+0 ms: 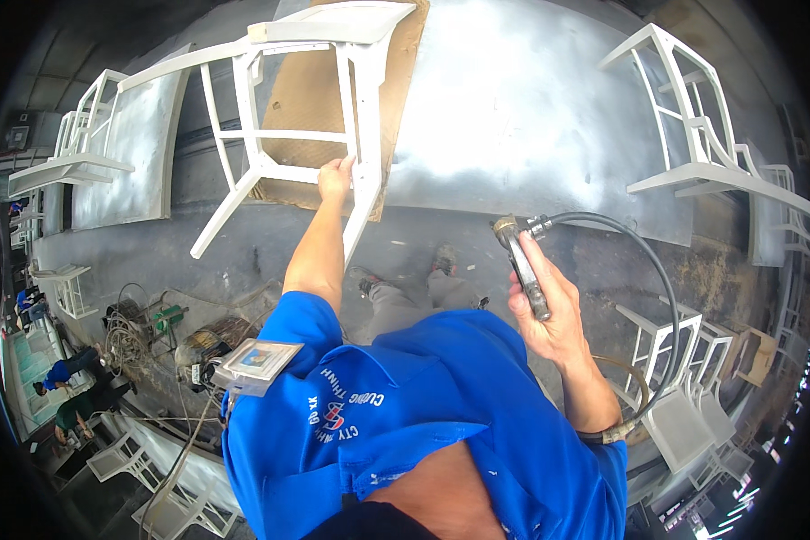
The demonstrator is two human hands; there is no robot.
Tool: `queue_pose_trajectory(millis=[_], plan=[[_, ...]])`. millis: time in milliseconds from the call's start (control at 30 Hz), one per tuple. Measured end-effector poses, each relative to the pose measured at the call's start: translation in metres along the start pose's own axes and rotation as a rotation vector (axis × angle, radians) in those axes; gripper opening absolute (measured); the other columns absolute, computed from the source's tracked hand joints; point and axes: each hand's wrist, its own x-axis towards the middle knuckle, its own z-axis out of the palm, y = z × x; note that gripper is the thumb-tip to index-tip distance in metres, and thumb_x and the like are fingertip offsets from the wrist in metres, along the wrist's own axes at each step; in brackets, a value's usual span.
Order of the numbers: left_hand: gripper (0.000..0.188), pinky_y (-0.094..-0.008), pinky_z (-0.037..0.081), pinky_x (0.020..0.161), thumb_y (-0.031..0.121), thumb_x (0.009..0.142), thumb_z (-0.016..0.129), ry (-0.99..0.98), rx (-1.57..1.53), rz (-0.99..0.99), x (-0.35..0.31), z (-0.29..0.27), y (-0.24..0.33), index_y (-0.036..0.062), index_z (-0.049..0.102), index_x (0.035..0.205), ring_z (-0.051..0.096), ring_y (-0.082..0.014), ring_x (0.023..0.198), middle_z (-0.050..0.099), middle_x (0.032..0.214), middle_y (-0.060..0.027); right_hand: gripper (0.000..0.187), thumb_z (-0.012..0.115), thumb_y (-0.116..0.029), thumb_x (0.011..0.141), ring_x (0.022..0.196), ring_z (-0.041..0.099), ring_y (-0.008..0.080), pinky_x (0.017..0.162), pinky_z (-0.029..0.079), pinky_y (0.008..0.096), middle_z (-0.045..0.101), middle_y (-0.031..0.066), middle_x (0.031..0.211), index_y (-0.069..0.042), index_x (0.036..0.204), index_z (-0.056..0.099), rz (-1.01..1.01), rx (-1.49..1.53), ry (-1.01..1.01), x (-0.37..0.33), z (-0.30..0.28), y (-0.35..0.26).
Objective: The person uses a spray gun to apply white paint to white chair frames in a workshop. They repeatedly pick up chairs, spray all sides, rotate the frames, and place them back on the workbench. Cardboard is used to protect the bench surface during painting.
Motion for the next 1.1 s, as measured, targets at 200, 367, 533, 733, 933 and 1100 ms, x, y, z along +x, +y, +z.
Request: queue_pose_trajectory(millis=[200, 367, 533, 733, 933, 1100], plan=[[0.028, -0.0416, 0.056, 0.091, 0.024, 0.088, 0.08, 0.015, 0.083, -0.038, -0.027, 0.001, -0.065, 0.0071, 0.078, 0.109, 0.074, -0.0298, 0.102, 0.078, 0.105, -0.0161, 0.071, 0.069, -0.041, 0.1, 0.088, 0.068, 0.0172, 0.078, 0.056, 0.0313, 0.07, 0.0132, 0.105, -0.002, 0.155, 0.046, 0.018, 0.076, -0.017, 0.011, -0.007, -0.01], [0.026, -0.0396, 0.057, 0.089, 0.021, 0.09, 0.077, 0.03, 0.014, -0.011, -0.087, -0.028, -0.115, 0.0029, 0.077, 0.109, 0.076, -0.0286, 0.097, 0.078, 0.102, -0.0161, 0.072, 0.071, -0.04, 0.099, 0.087, 0.067, 0.0184, 0.078, 0.055, 0.0328, 0.069, 0.0137, 0.103, -0.002, 0.155, 0.046, -0.12, 0.101, -0.031, 0.041, 0.001, -0.013], [0.026, -0.0391, 0.057, 0.085, 0.021, 0.092, 0.074, 0.138, -0.12, -0.071, -0.141, -0.056, -0.129, 0.0014, 0.077, 0.108, 0.075, -0.0263, 0.09, 0.078, 0.096, -0.0157, 0.067, 0.069, -0.037, 0.1, 0.084, 0.066, 0.0178, 0.078, 0.054, 0.034, 0.068, 0.0125, 0.097, -0.007, 0.156, 0.047, -0.134, 0.097, -0.083, 0.064, 0.013, -0.009], [0.027, -0.0374, 0.056, 0.084, 0.023, 0.094, 0.071, 0.196, -0.107, 0.067, -0.128, -0.052, -0.091, 0.0005, 0.077, 0.108, 0.074, -0.0238, 0.086, 0.078, 0.091, -0.0145, 0.063, 0.065, -0.039, 0.102, 0.122, 0.066, 0.0382, 0.101, 0.052, 0.0436, 0.064, 0.024, 0.139, -0.01, 0.156, 0.045, -0.016, 0.085, -0.295, 0.065, 0.039, 0.013], [0.022, -0.0347, 0.056, 0.074, 0.02, 0.094, 0.071, 0.102, -0.32, -0.02, -0.056, -0.018, -0.023, 0.0005, 0.079, 0.102, 0.071, -0.0173, 0.073, 0.075, 0.081, -0.0097, 0.063, 0.062, -0.041, 0.103, 0.124, 0.062, 0.0448, 0.103, 0.051, 0.0472, 0.063, 0.0246, 0.137, -0.013, 0.157, 0.044, 0.028, -0.02, -0.401, 0.036, 0.055, 0.027], [0.014, -0.0299, 0.055, 0.064, 0.012, 0.092, 0.074, 0.126, -0.41, -0.137, -0.022, 0.016, 0.002, -0.001, 0.077, 0.089, 0.067, -0.0124, 0.065, 0.073, 0.076, -0.0065, 0.066, 0.063, -0.041, 0.103, 0.1, 0.07, 0.0353, 0.09, 0.054, 0.0429, 0.07, 0.0218, 0.116, -0.013, 0.159, 0.041, 0.021, -0.046, -0.331, 0.016, 0.044, 0.029]])
